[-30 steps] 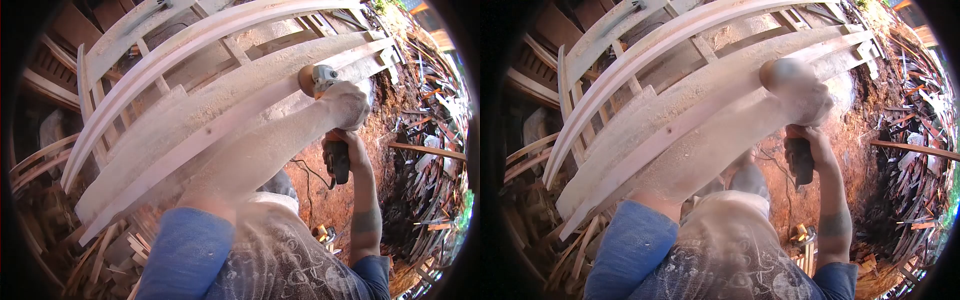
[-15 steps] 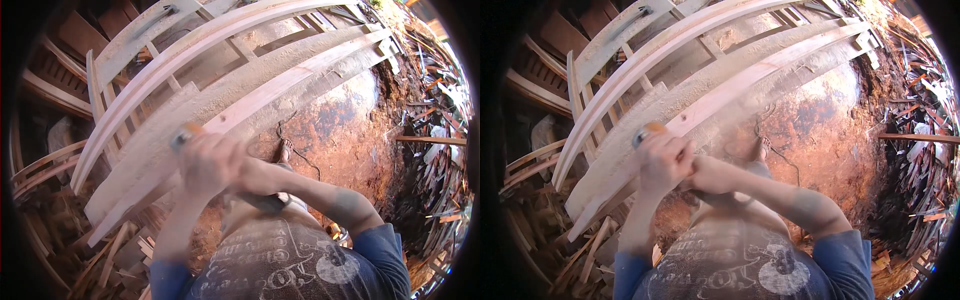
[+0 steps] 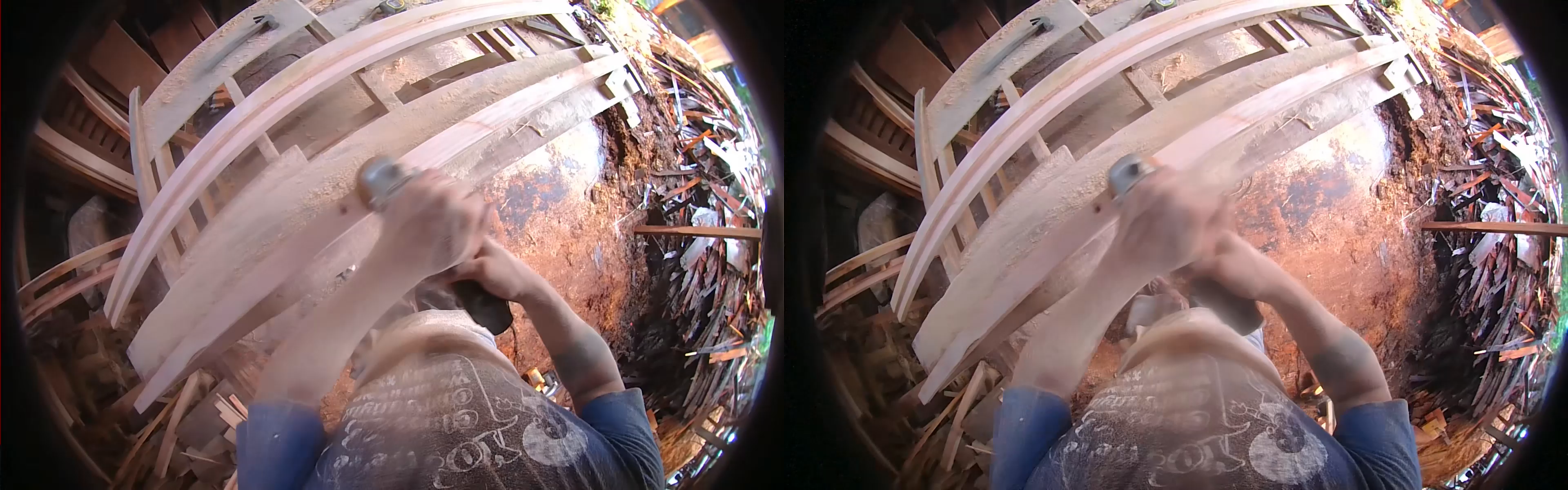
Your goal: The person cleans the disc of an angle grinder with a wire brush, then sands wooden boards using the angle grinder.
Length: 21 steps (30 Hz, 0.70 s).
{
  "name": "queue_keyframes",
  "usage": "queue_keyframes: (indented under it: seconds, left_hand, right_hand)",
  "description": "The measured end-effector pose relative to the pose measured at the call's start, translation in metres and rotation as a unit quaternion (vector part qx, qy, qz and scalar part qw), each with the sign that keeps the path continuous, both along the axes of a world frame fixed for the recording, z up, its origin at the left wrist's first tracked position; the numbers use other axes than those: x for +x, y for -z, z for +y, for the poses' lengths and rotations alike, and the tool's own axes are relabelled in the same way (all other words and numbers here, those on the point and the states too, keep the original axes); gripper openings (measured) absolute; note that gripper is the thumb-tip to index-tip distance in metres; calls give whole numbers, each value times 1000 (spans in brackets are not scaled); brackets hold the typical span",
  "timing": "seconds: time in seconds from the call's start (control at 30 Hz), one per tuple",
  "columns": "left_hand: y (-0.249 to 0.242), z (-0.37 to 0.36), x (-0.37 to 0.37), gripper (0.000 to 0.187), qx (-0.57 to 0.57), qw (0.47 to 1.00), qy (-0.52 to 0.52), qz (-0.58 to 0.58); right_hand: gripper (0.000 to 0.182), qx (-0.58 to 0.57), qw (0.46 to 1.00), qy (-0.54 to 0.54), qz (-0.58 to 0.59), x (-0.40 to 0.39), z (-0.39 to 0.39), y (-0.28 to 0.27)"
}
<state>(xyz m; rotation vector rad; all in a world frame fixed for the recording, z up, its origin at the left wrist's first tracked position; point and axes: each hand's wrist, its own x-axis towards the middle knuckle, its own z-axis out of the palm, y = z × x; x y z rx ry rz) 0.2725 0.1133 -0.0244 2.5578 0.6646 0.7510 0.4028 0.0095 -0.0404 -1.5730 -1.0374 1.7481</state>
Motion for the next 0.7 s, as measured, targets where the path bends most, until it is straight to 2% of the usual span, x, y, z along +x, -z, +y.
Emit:
queue_keyframes:
  seconds: [0.03,0.1,0.17,0.2,0.27,0.43,0.47,0.57,0.6,0.7]
  left_hand:
    - [2,7,24,15,13,1000,14,-10]
    - [6,17,70,17,36,998,41,-29]
    - [5,27,116,21,59,996,58,18]
    - [4,32,138,24,69,994,68,43]
    - [4,41,177,15,90,991,82,58]
    - [12,66,273,16,67,981,159,86]
    - [9,72,284,19,66,984,158,42]
    - [9,75,311,17,101,987,125,10]
    - [10,76,310,17,142,980,135,27]
    - [18,66,270,16,100,988,92,71]
  right_hand:
    - [23,-24,998,59,11,15,2,-7]
    - [20,-48,994,94,43,55,4,-6]
    - [23,-41,986,158,18,90,6,-1]
    - [24,-56,983,167,43,110,7,-1]
    - [28,-85,975,184,92,150,13,0]
    - [36,-69,970,223,74,227,30,1]
    - [36,-67,969,230,67,239,32,0]
    - [32,-70,966,242,64,258,37,-3]
    - [31,-69,969,232,49,258,40,-5]
    - [20,-88,975,197,52,231,44,-8]
